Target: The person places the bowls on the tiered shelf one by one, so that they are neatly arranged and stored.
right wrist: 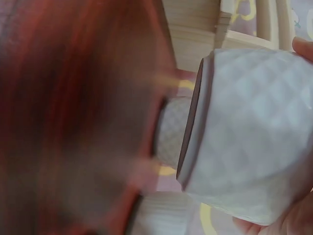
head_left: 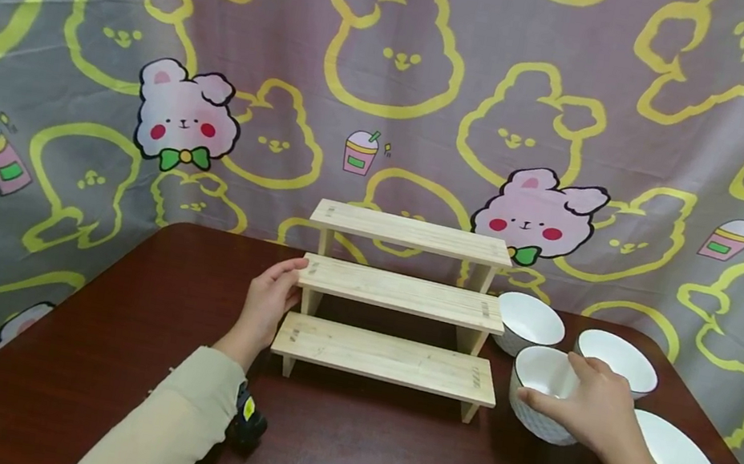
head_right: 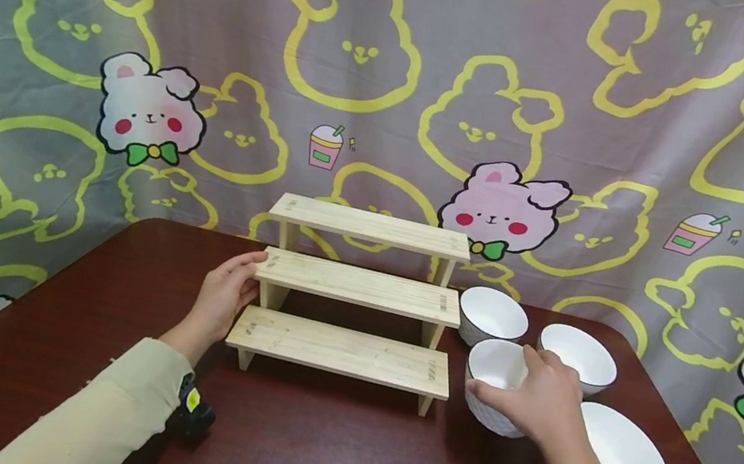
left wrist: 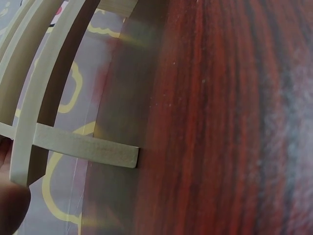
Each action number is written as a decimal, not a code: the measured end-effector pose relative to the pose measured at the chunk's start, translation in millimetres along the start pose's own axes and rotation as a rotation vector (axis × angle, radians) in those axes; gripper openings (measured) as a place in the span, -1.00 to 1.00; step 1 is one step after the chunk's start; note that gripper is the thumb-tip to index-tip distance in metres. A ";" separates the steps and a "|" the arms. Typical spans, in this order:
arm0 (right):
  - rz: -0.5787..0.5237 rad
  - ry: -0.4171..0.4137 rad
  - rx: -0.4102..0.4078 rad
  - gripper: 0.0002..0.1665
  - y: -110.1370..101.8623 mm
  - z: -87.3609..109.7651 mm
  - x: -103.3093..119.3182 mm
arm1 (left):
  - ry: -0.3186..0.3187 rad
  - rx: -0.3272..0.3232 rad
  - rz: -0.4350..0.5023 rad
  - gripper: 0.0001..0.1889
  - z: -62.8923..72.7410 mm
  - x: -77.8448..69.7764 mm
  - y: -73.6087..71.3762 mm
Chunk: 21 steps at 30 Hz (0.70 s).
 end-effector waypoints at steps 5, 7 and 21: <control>0.012 -0.005 0.017 0.05 -15.9 -2.1 4.1 | 0.001 0.000 -0.004 -0.65 -0.3 0.2 -0.1; 0.024 -0.014 0.016 0.05 -23.6 -4.3 7.4 | 0.002 -0.002 0.000 -0.65 -0.3 -0.3 0.0; 0.025 -0.028 0.125 0.07 -71.1 -23.7 38.1 | -0.009 -0.011 0.001 -0.66 0.0 -0.5 1.0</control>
Point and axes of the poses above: each hand's wrist, its own z-axis away from the middle knuckle, its own y-axis out of the palm, x = y × z, the point moved 4 cm from there along -z, towards the middle knuckle, and after that the axes turned 13 degrees about x, right-handed, at the moved point
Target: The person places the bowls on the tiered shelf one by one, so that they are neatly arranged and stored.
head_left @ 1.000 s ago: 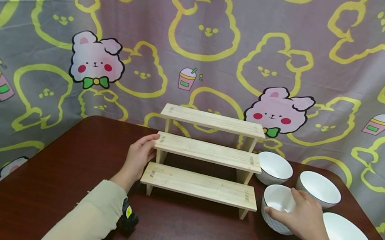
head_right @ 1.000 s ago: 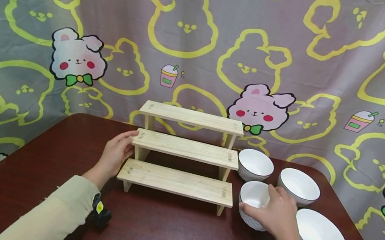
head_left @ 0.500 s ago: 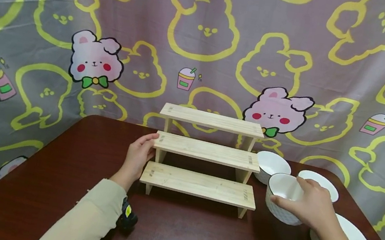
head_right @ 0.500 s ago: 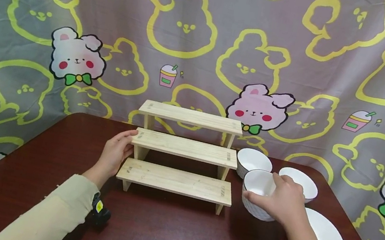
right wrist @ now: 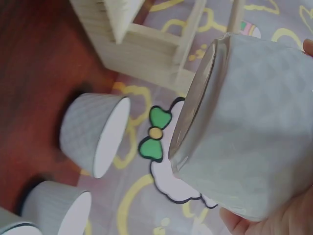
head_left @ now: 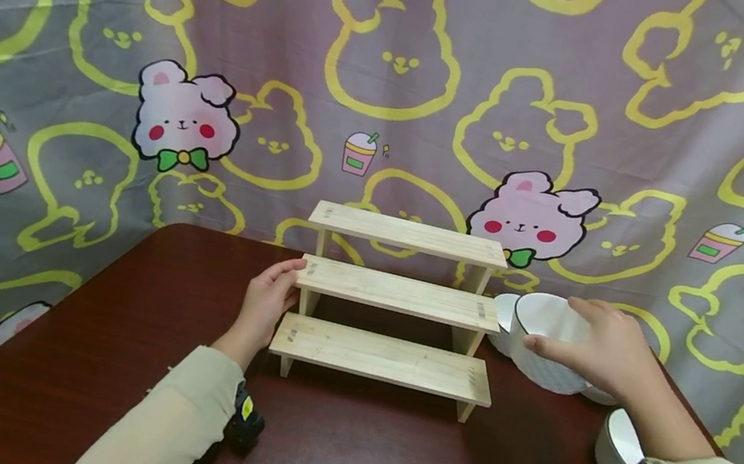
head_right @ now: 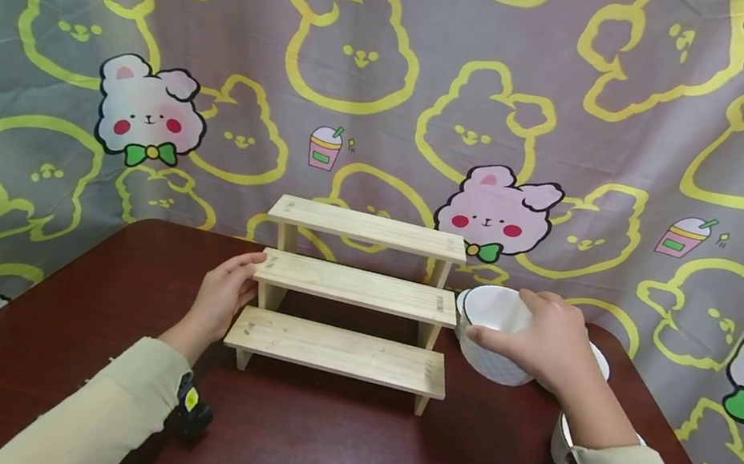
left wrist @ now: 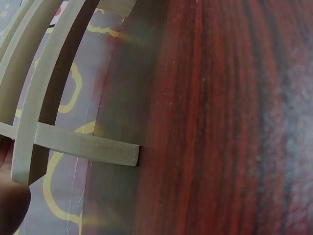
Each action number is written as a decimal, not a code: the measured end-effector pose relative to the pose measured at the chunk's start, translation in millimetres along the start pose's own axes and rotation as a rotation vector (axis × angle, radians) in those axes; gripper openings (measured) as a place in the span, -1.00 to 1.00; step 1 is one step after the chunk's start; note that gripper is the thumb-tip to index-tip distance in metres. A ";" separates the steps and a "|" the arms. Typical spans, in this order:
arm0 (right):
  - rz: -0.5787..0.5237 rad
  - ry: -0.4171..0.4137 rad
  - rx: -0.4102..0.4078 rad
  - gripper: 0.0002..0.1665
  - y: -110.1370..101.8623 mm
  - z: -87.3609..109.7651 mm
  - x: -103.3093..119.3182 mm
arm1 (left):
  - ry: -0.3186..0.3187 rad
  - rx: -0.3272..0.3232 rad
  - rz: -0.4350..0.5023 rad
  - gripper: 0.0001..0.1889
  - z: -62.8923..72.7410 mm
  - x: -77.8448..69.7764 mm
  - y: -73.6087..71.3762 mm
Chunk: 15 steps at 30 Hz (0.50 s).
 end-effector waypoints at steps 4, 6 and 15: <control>-0.033 -0.004 0.004 0.06 -9.4 -5.7 8.1 | 0.001 0.001 -0.013 -0.66 -0.7 -0.4 -0.3; -0.051 -0.011 0.000 0.05 -13.5 -8.7 12.1 | 0.003 0.004 -0.023 -0.66 -1.0 -0.6 -1.3; -0.065 -0.047 -0.013 -0.01 -31.3 -22.8 31.3 | 0.024 0.017 -0.079 -0.67 -2.1 0.4 -3.3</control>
Point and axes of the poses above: each hand's wrist, its own z-axis away from the middle knuckle, its own y-axis out of the palm, x = y × z, the point moved 4 cm from there along -z, towards the middle knuckle, and after that the axes turned 13 degrees about x, right-handed, at the moved point
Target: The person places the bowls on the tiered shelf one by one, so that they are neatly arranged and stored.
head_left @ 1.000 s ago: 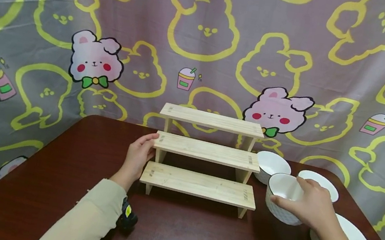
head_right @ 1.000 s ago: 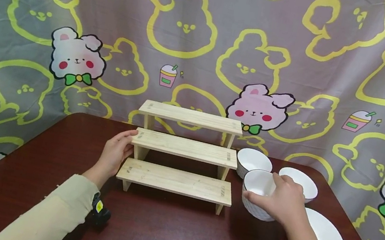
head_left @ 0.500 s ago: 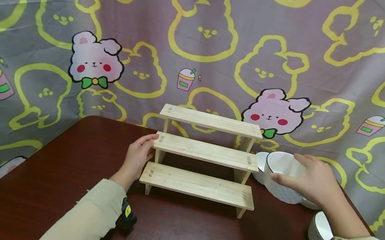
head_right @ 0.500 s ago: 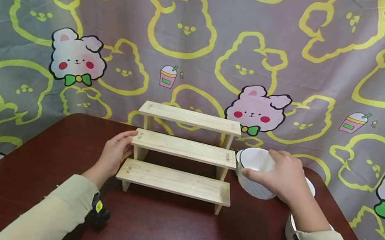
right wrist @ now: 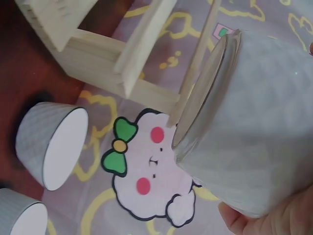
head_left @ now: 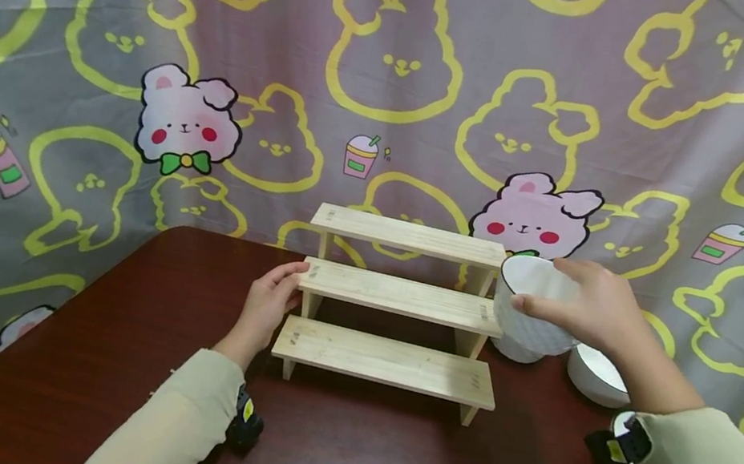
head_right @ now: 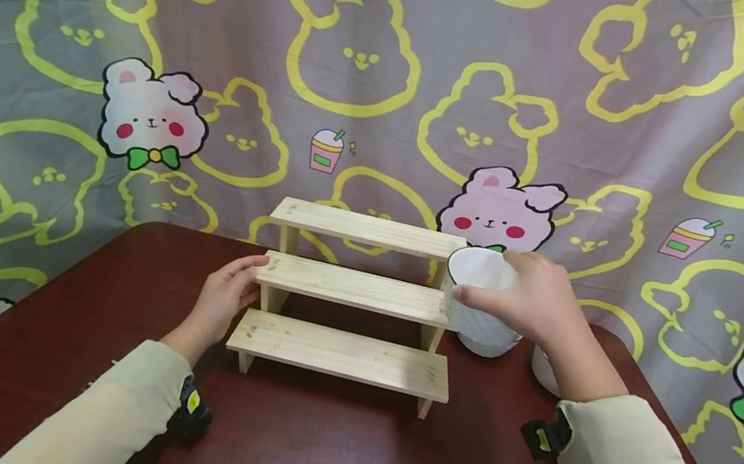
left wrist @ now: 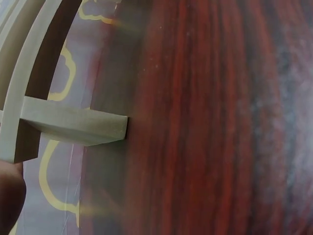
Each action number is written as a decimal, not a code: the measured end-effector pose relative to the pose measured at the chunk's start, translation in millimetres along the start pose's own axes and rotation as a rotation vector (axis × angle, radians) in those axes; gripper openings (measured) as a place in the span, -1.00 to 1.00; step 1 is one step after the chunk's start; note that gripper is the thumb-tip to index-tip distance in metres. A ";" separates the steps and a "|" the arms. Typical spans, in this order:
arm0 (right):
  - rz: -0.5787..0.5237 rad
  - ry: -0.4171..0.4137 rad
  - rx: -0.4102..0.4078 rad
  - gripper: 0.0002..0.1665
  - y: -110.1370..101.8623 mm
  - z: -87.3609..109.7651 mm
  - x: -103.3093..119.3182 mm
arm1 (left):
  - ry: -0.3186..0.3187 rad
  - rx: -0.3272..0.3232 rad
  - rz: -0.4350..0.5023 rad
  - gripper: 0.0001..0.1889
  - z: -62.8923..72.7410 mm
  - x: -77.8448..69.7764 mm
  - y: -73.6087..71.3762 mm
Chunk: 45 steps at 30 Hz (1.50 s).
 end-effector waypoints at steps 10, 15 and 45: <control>-0.009 -0.009 0.026 0.00 -13.0 -22.5 20.3 | 0.042 0.010 -0.003 -0.67 -2.2 -2.1 0.6; -0.066 -0.019 0.027 -0.01 -14.3 -33.5 32.0 | 0.030 0.003 0.005 -0.67 -1.1 -0.1 -0.1; -0.144 -0.072 0.008 -0.34 5.4 -100.5 96.7 | 0.057 -0.035 0.062 -0.68 -3.2 9.5 -2.9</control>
Point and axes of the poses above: each hand's wrist, its own z-axis away from the middle knuckle, its own y-axis out of the palm, x = y × z, the point moved 4 cm from there along -z, towards the middle knuckle, and after that the axes turned 13 degrees about x, right-handed, at the moved point
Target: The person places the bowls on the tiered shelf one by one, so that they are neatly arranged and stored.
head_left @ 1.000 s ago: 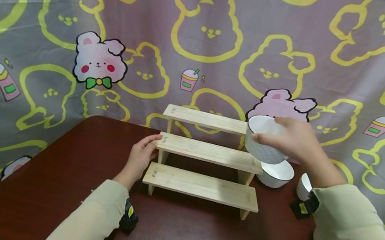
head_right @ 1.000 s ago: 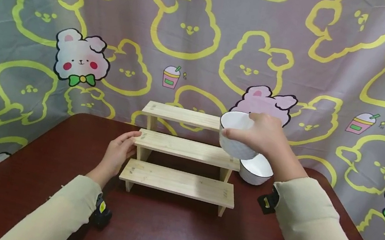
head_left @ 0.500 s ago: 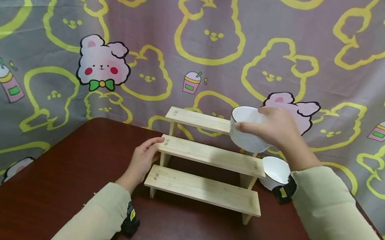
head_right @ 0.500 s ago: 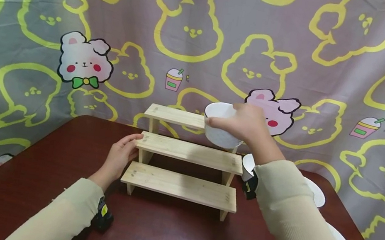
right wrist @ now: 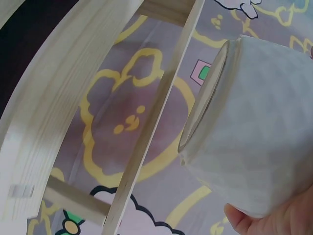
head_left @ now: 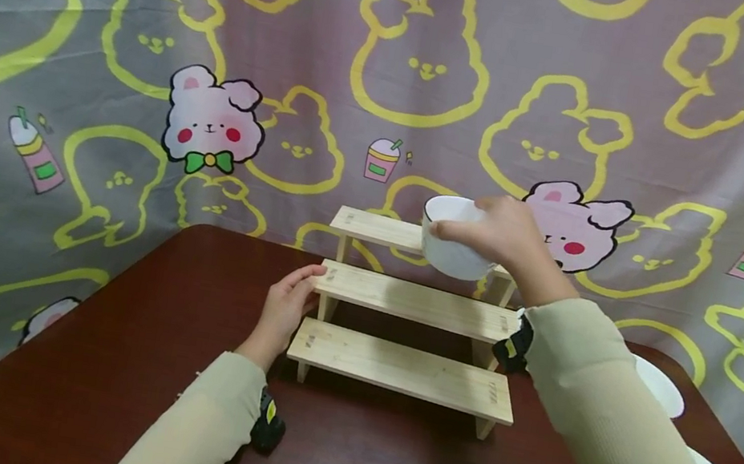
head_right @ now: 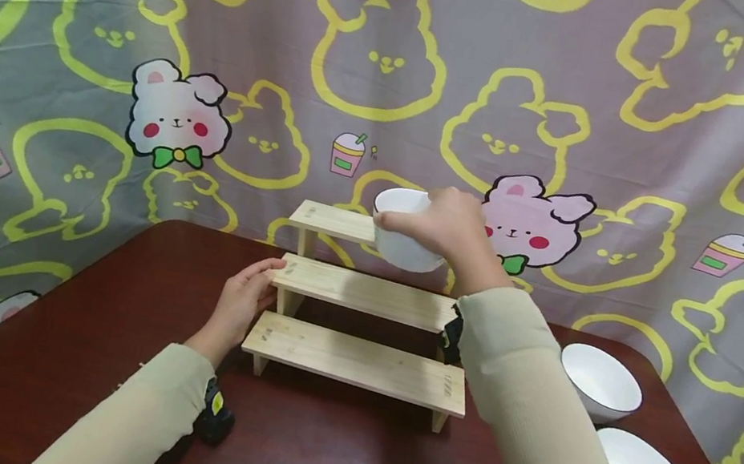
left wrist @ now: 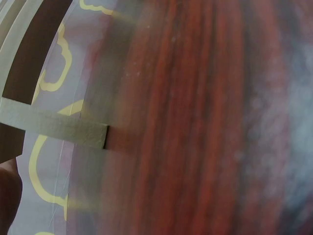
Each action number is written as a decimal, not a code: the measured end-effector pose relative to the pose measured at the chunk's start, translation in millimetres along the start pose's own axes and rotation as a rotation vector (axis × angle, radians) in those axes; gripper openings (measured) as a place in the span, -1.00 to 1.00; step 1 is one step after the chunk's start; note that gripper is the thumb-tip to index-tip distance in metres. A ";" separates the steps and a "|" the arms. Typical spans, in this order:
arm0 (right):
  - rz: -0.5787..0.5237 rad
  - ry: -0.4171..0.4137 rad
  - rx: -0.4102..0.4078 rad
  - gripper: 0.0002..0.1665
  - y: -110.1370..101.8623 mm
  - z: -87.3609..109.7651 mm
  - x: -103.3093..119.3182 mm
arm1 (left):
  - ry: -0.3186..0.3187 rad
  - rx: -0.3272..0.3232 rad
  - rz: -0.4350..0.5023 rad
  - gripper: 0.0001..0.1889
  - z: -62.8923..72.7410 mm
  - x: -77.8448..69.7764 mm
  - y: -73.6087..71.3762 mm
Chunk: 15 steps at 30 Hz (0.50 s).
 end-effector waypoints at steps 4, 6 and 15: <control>0.019 0.017 0.005 -0.29 2.5 -6.7 1.4 | 0.000 -0.014 0.006 -0.68 -1.7 1.1 3.9; 0.025 0.024 0.010 -0.26 3.8 -10.0 2.0 | 0.010 -0.022 0.001 -0.68 -2.1 0.1 5.5; 0.033 0.019 0.014 -0.20 15.4 -31.5 9.6 | 0.030 -0.053 -0.028 -0.68 -1.1 -1.5 3.2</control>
Point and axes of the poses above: each hand's wrist, its own z-axis away from the middle knuckle, its own y-axis out of the palm, x = y × z, the point moved 4 cm from there along -z, towards the middle knuckle, and after that the axes turned 13 degrees about x, right-handed, at the moved point
